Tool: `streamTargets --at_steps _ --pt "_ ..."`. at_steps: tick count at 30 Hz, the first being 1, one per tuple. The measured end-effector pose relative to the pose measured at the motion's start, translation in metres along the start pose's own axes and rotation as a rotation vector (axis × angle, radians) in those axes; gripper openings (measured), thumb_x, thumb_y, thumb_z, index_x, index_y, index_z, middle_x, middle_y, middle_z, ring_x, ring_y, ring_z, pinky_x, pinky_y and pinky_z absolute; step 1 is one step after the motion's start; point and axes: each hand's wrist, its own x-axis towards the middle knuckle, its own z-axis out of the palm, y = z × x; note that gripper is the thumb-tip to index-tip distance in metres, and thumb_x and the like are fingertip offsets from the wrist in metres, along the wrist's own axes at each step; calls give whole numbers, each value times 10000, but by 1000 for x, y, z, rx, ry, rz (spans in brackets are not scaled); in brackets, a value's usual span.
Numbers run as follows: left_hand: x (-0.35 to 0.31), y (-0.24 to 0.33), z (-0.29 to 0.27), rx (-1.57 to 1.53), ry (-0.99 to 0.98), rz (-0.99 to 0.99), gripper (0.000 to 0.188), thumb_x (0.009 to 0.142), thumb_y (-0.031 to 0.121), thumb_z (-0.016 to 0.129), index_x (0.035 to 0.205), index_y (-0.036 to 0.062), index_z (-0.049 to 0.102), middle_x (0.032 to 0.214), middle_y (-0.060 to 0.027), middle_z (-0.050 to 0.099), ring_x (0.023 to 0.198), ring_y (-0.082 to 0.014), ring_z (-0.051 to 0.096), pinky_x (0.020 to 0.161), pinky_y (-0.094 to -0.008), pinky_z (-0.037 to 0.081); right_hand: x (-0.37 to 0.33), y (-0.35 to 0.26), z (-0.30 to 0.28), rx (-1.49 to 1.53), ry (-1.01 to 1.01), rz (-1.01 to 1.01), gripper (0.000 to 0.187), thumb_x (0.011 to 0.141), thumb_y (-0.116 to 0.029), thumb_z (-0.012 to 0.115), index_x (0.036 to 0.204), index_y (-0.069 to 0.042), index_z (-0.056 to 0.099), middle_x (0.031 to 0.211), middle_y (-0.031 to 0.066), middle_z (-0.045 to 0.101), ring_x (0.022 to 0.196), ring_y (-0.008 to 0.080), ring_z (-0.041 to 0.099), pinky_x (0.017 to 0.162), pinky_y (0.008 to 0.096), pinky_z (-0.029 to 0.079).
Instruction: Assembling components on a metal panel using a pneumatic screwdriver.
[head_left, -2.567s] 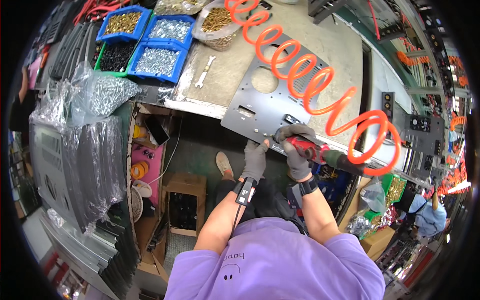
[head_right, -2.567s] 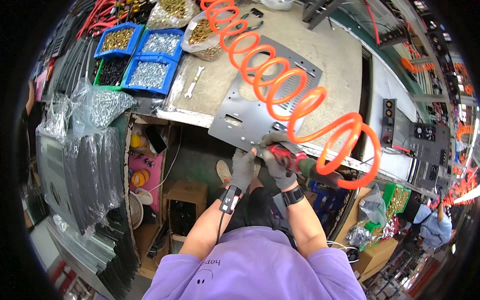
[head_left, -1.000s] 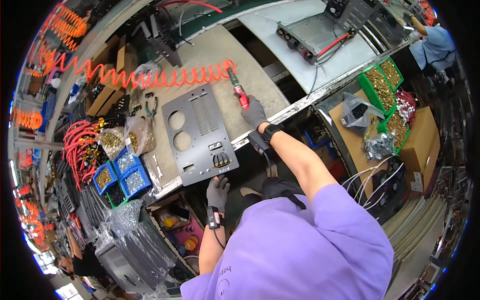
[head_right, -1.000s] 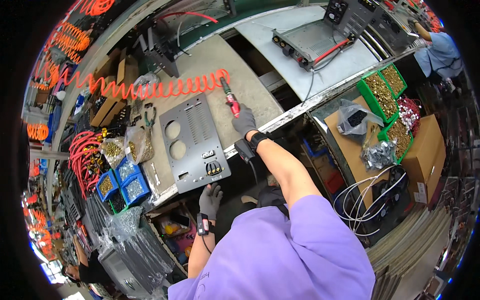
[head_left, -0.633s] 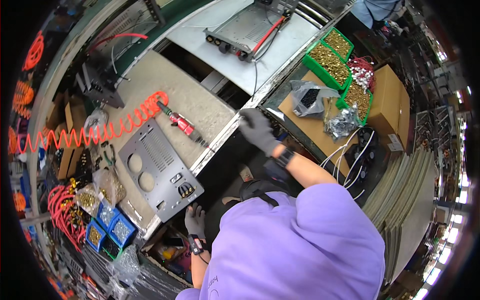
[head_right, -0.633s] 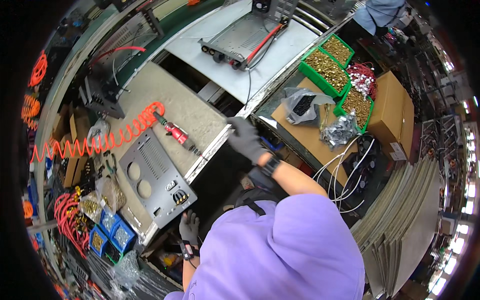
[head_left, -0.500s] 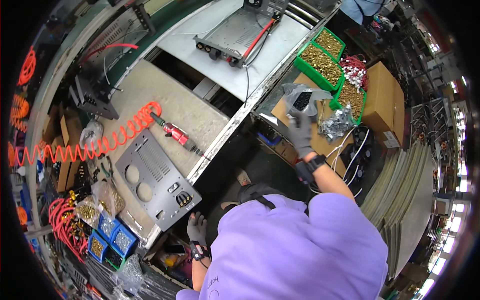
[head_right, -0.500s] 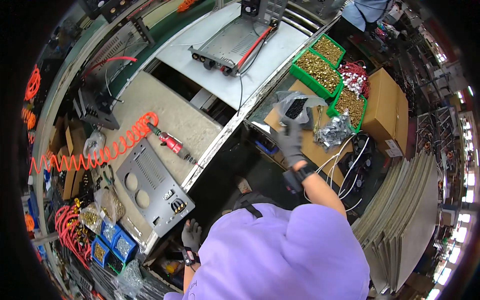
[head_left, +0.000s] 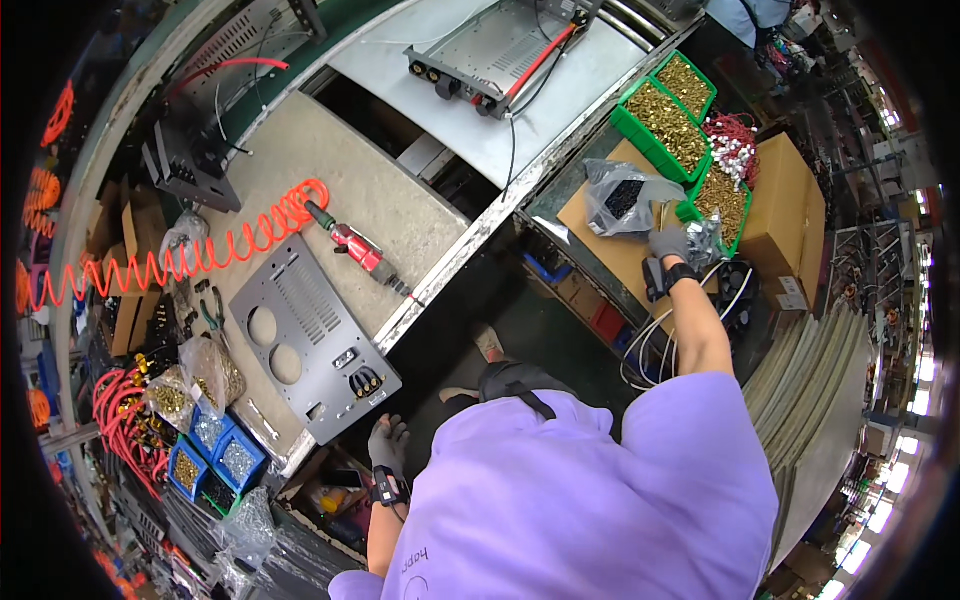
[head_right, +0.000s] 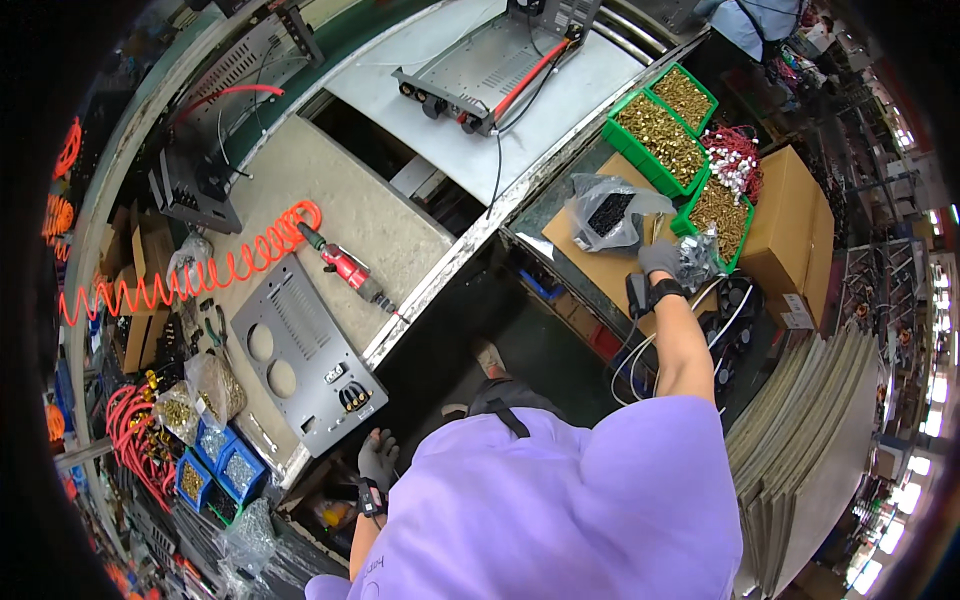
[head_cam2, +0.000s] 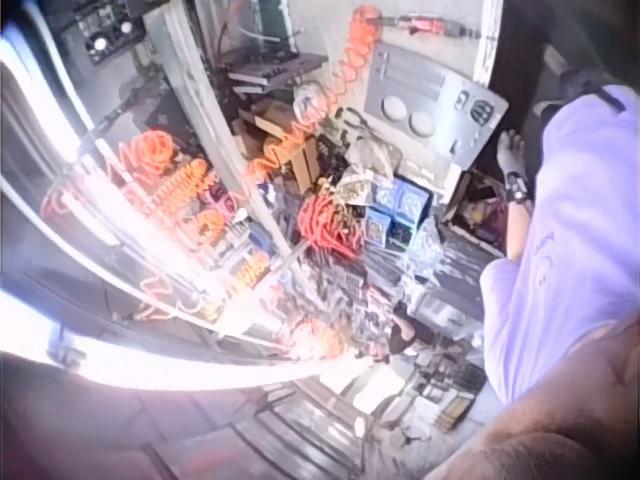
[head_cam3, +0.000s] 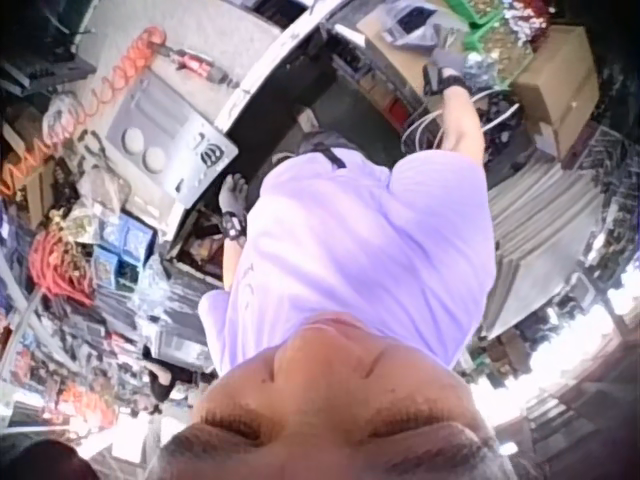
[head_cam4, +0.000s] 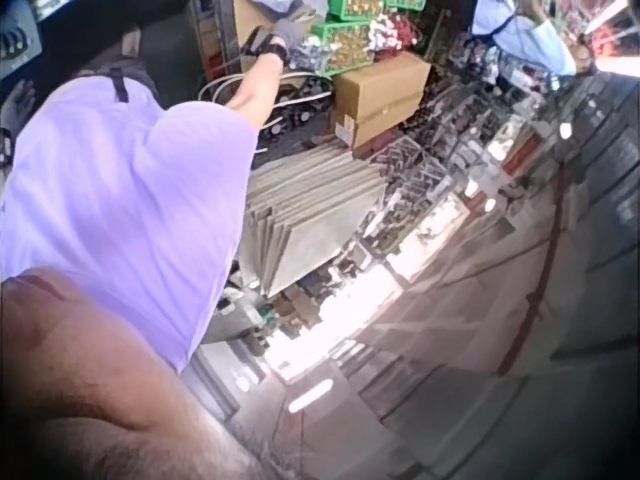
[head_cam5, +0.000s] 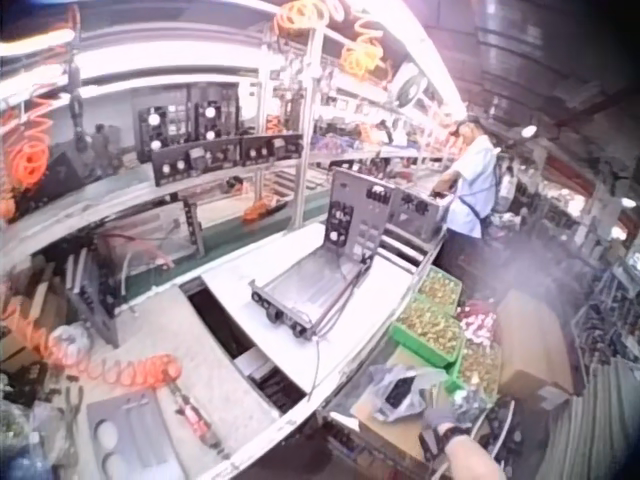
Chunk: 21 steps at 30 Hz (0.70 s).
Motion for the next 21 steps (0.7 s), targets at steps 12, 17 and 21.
streamTargets --at_steps 12,17,21 --pt "-21 -48 -32 -9 176 -104 255 842 143 465 1092 96 485 965 -72 567 796 -184 547 691 -329 451 30 15 29 100 84 -153 352 772 -227 530 1014 26 559 983 283 566 944 394 548 810 416 430" --pt "-23 -55 -34 -50 167 -103 201 852 114 467 1051 99 494 918 -58 577 733 -159 557 638 -294 458 77 43 43 -189 -21 -307 342 802 -266 463 997 -8 576 950 268 581 955 394 541 782 424 433" --pt "-25 -59 -32 -81 184 -97 193 858 113 469 1048 87 493 918 -68 576 730 -160 560 638 -291 461 92 43 40 -424 -160 -312 341 801 -263 460 997 -10 577 939 266 584 943 393 542 767 425 431"
